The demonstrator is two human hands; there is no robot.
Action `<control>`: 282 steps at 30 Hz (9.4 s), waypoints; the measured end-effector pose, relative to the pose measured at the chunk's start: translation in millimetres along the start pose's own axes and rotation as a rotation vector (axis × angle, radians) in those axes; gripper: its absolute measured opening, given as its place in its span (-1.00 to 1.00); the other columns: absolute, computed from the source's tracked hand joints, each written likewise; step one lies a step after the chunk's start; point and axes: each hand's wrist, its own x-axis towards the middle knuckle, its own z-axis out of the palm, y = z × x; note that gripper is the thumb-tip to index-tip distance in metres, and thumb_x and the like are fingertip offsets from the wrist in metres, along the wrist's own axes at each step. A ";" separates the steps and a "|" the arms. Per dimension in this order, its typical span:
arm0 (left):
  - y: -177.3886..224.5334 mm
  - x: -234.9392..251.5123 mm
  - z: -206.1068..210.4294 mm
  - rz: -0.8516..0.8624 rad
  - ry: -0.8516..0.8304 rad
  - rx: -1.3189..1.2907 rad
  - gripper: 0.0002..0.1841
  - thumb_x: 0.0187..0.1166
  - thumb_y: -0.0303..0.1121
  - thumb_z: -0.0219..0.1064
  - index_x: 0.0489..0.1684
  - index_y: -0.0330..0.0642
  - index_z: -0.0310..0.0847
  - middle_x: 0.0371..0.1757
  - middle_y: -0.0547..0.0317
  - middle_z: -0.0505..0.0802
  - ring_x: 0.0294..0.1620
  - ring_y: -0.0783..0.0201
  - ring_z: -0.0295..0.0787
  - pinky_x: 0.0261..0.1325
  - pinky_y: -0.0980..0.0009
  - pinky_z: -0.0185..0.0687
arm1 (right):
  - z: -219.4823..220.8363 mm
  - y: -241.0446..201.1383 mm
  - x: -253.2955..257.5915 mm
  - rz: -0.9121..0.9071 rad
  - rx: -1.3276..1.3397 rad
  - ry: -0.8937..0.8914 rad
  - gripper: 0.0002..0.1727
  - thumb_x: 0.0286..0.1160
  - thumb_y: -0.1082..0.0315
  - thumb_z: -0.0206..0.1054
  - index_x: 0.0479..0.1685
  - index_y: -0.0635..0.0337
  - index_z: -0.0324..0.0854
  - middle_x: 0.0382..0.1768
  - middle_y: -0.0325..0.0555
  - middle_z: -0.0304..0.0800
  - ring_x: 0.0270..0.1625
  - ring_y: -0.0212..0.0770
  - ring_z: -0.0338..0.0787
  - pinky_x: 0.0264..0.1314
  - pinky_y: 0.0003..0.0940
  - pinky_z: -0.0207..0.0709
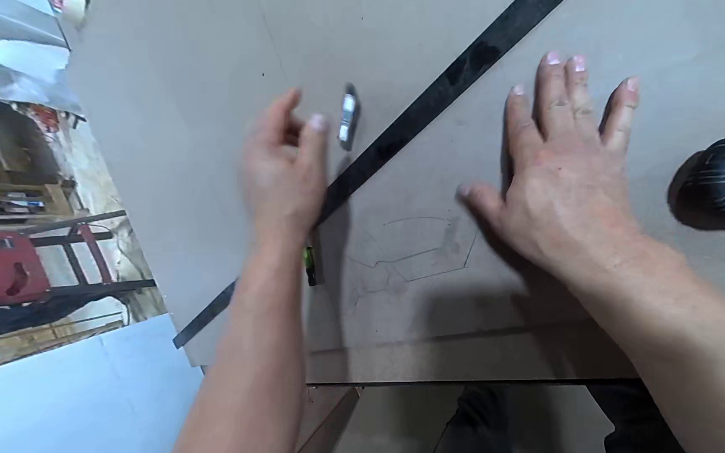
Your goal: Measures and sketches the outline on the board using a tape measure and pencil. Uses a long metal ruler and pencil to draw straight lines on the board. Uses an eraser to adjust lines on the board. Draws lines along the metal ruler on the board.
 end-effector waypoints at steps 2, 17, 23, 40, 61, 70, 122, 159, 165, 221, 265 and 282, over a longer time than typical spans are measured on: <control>-27.9 -32.3 -26.1 -0.136 -0.005 0.089 -0.38 0.72 0.14 0.17 0.52 -0.17 0.52 0.24 -0.13 0.79 0.24 0.05 0.77 0.35 -0.04 0.64 | 4.6 -8.7 -4.7 -0.047 0.002 -0.055 0.44 0.08 -0.71 0.19 0.92 0.19 -0.07 0.93 0.18 -0.34 0.95 0.24 -0.36 0.75 0.62 -0.65; -8.8 -146.9 24.9 -0.068 -0.141 -1.060 -0.87 0.66 -0.23 0.36 -0.19 -0.04 0.73 -0.01 0.09 0.88 -0.04 0.19 0.85 0.07 0.24 0.81 | 17.5 9.3 12.2 -0.036 0.039 0.179 -0.35 0.80 0.01 -0.17 0.83 -0.03 0.27 0.88 -0.26 0.09 0.93 -0.07 -0.04 0.85 0.46 -0.57; 43.6 -148.5 33.1 -0.193 -0.150 -1.084 -0.34 0.70 -0.61 0.12 0.81 -0.05 0.05 -0.04 -0.04 0.82 -0.63 0.25 0.71 -0.65 0.43 0.73 | 16.4 11.0 12.2 -0.049 0.052 0.180 -0.36 0.79 0.03 -0.18 0.81 -0.05 0.30 0.87 -0.26 0.12 0.93 -0.07 -0.01 0.85 0.45 -0.55; 68.5 -149.4 95.2 0.006 0.070 -1.034 -0.49 0.87 -0.04 0.03 0.32 -0.28 0.73 -0.13 0.20 0.83 -0.33 0.42 0.66 -0.27 0.53 0.62 | 18.8 7.9 12.6 -0.021 0.041 0.195 -0.36 0.77 0.02 -0.18 0.80 -0.08 0.32 0.84 -0.26 0.21 0.90 -0.08 0.08 0.87 0.39 -0.46; 76.5 -135.9 114.2 -0.006 0.316 -0.760 -0.88 0.43 -0.59 0.48 -0.18 -0.31 0.68 -0.33 0.19 0.83 -0.53 0.44 0.73 -0.56 0.56 0.69 | 20.7 7.9 14.2 -0.013 0.047 0.220 -0.37 0.77 0.03 -0.16 0.79 -0.12 0.35 0.81 -0.29 0.27 0.88 -0.10 0.14 0.88 0.36 -0.41; 75.5 -136.3 115.3 0.027 0.313 -0.754 -0.87 0.41 -0.61 0.48 -0.19 -0.33 0.68 -0.33 0.19 0.84 -0.47 0.46 0.74 -0.49 0.59 0.71 | 20.4 7.1 14.1 -0.006 0.041 0.207 -0.38 0.78 0.03 -0.17 0.79 -0.12 0.34 0.81 -0.29 0.28 0.87 -0.10 0.15 0.87 0.36 -0.41; 56.7 -149.8 106.4 0.037 0.243 -1.028 -0.85 0.63 -0.44 0.38 -0.01 -0.33 0.69 -0.34 0.07 0.85 -0.45 0.27 0.78 -0.42 0.38 0.76 | 22.7 7.2 13.8 -0.017 0.033 0.247 -0.38 0.77 0.04 -0.17 0.76 -0.11 0.38 0.80 -0.29 0.30 0.87 -0.10 0.17 0.89 0.31 -0.34; -17.2 -257.1 90.1 0.232 0.129 -0.180 -0.79 0.64 -0.36 0.37 0.15 -0.08 0.78 0.42 0.00 0.80 0.55 -0.07 0.65 0.58 -0.13 0.57 | 15.2 17.4 15.0 -0.123 0.044 0.188 -0.32 0.76 -0.27 -0.06 0.75 -0.21 0.40 0.82 -0.19 0.25 0.89 -0.05 0.11 0.91 0.31 -0.34; -7.2 -279.8 100.0 0.239 0.122 -0.266 -0.75 0.62 -0.36 0.42 0.21 0.00 0.73 0.47 0.10 0.78 0.59 -0.05 0.62 0.67 -0.18 0.48 | 13.1 10.9 17.0 -0.049 0.008 0.178 -0.09 0.55 -0.51 0.00 0.78 -0.15 0.36 0.80 -0.02 0.28 0.85 0.06 0.19 0.89 0.32 -0.32; -5.5 -213.4 66.1 0.096 0.056 -0.766 -0.58 0.82 -0.06 0.15 0.44 -0.06 0.68 0.14 0.22 0.89 0.11 0.23 0.86 0.19 0.24 0.83 | 15.7 10.8 17.8 -0.062 -0.034 0.162 -0.11 0.59 -0.52 -0.11 0.79 -0.22 0.35 0.79 -0.07 0.31 0.85 0.08 0.18 0.87 0.35 -0.35; 46.4 -126.9 83.3 0.134 0.027 -0.641 -0.89 0.62 -0.38 0.38 -0.10 -0.20 0.77 -0.31 0.32 0.82 -0.44 0.56 0.68 -0.45 0.62 0.64 | 15.6 10.7 18.0 -0.085 -0.052 0.178 -0.12 0.62 -0.46 -0.07 0.83 -0.16 0.29 0.90 -0.11 0.03 0.93 0.00 -0.05 0.91 0.32 -0.40; 19.8 -142.4 57.9 0.028 0.073 -1.310 -0.81 0.73 -0.35 0.21 0.17 -0.10 0.64 -0.16 0.22 0.79 -0.18 0.30 0.75 -0.03 0.34 0.74 | 22.0 12.8 11.9 -0.043 0.008 0.336 -0.40 0.63 0.24 -0.10 0.63 0.00 0.55 0.77 -0.13 0.36 0.88 -0.01 0.14 0.91 0.26 -0.29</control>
